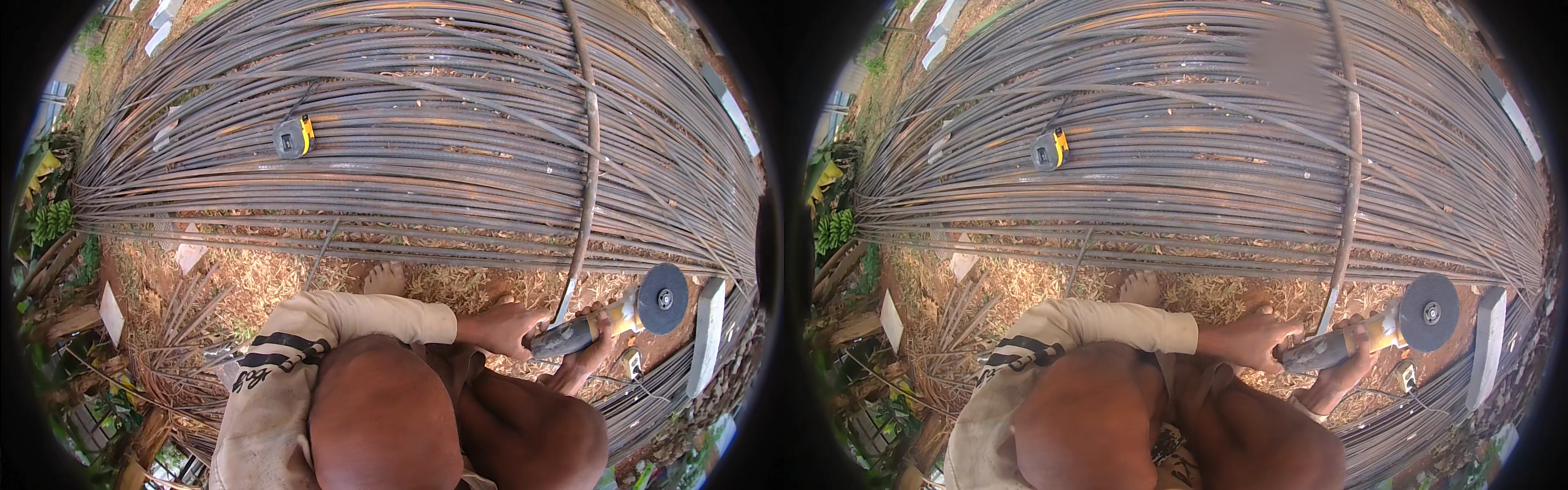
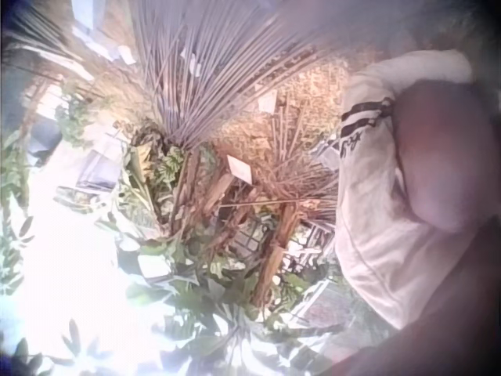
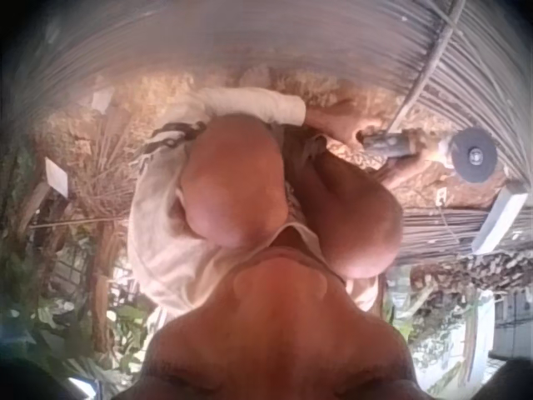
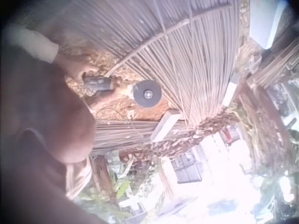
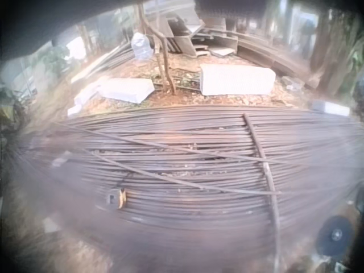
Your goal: The person measures a bundle of steel rods with a tape measure, then uses an angle grinder to cut a single rod. They repeat the process of measuring and cutting multiple rods from the bundle.
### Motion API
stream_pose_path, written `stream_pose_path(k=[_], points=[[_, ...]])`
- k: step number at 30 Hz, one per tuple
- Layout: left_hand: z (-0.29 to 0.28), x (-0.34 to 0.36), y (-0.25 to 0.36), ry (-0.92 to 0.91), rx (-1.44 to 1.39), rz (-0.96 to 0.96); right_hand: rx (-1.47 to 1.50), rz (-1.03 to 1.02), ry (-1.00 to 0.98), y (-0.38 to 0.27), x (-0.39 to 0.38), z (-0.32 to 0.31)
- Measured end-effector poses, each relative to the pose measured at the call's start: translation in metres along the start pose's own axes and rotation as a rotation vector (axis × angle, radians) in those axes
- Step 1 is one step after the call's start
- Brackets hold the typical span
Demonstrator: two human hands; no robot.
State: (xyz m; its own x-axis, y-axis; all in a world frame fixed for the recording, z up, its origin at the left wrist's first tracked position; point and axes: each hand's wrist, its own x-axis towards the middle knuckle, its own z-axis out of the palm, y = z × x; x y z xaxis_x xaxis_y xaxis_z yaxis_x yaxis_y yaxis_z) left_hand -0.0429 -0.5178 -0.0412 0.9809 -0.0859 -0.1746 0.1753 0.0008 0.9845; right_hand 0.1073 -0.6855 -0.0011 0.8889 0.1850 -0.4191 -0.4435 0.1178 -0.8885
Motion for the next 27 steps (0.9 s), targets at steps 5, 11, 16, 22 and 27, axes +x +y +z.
stream_pose_path(k=[5, 11, 16, 22, 27], points=[[0.002, 0.000, 0.002, 0.010, -0.048, -0.040, 0.029, 0.034, 0.011, 0.003, 0.004, -0.008], [-0.008, -0.004, 0.006, -0.055, -0.046, -0.044, 0.020, 0.076, 0.018, 0.007, 0.003, -0.012], [0.002, -0.003, -0.006, -0.009, -0.065, -0.011, -0.006, 0.033, 0.038, 0.008, 0.000, 0.001], [-0.001, -0.002, -0.005, -0.072, -0.051, -0.050, -0.008, 0.030, 0.053, 0.003, -0.009, 0.014], [-0.008, -0.001, 0.001, -0.137, 0.008, -0.155, -0.030, 0.006, 0.084, 0.009, -0.003, 0.006]])
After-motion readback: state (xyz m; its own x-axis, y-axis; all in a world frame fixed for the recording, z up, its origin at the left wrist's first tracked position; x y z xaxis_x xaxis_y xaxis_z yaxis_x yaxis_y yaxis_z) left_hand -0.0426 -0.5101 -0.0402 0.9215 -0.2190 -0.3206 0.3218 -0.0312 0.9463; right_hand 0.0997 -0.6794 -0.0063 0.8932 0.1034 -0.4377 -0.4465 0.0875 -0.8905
